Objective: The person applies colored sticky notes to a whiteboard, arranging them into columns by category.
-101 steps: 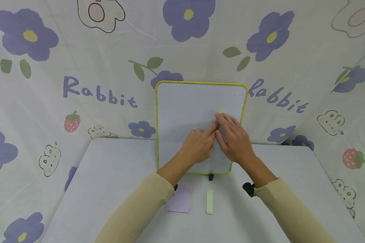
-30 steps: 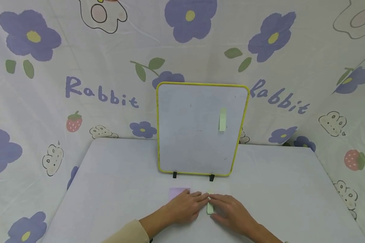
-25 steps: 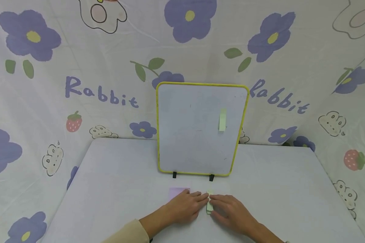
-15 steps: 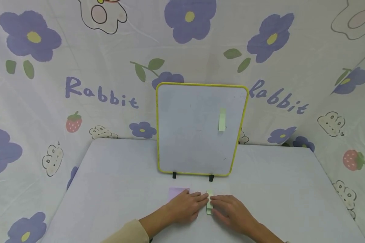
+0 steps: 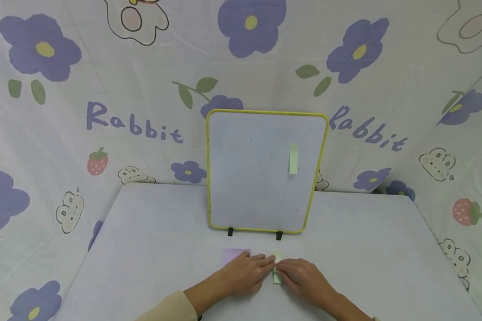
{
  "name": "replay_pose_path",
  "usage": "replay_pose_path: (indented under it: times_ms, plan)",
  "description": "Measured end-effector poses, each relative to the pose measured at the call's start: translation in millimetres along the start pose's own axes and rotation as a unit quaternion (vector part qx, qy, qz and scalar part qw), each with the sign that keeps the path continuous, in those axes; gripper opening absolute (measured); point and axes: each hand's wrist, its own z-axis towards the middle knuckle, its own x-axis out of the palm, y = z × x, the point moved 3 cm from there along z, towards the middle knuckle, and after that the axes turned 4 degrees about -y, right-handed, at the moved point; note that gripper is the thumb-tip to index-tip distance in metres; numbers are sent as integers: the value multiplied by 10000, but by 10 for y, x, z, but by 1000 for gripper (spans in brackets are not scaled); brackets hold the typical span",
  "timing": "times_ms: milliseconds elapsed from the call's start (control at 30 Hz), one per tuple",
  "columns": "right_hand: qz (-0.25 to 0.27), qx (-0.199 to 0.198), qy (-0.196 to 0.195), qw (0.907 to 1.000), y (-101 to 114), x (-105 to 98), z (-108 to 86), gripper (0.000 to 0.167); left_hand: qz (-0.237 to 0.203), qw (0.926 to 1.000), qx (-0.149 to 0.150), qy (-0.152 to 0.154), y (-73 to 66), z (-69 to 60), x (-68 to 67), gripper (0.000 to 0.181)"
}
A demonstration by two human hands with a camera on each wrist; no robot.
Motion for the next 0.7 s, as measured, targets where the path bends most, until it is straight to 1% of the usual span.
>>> replay_pose_path:
  times_ms: [133,433,700]
  plan:
    - [125,127,58,9998,15,-8,19,17,5,10000,-25,65,-3,-2,-14,51]
    - [163,493,176,9985,2,-23,26,13,-22,9999,-71,70,2,3,-29,50]
    - [467,392,-171,9980,-26,-64,-11,18,-115,9997,-136,150,15,12,-1,50]
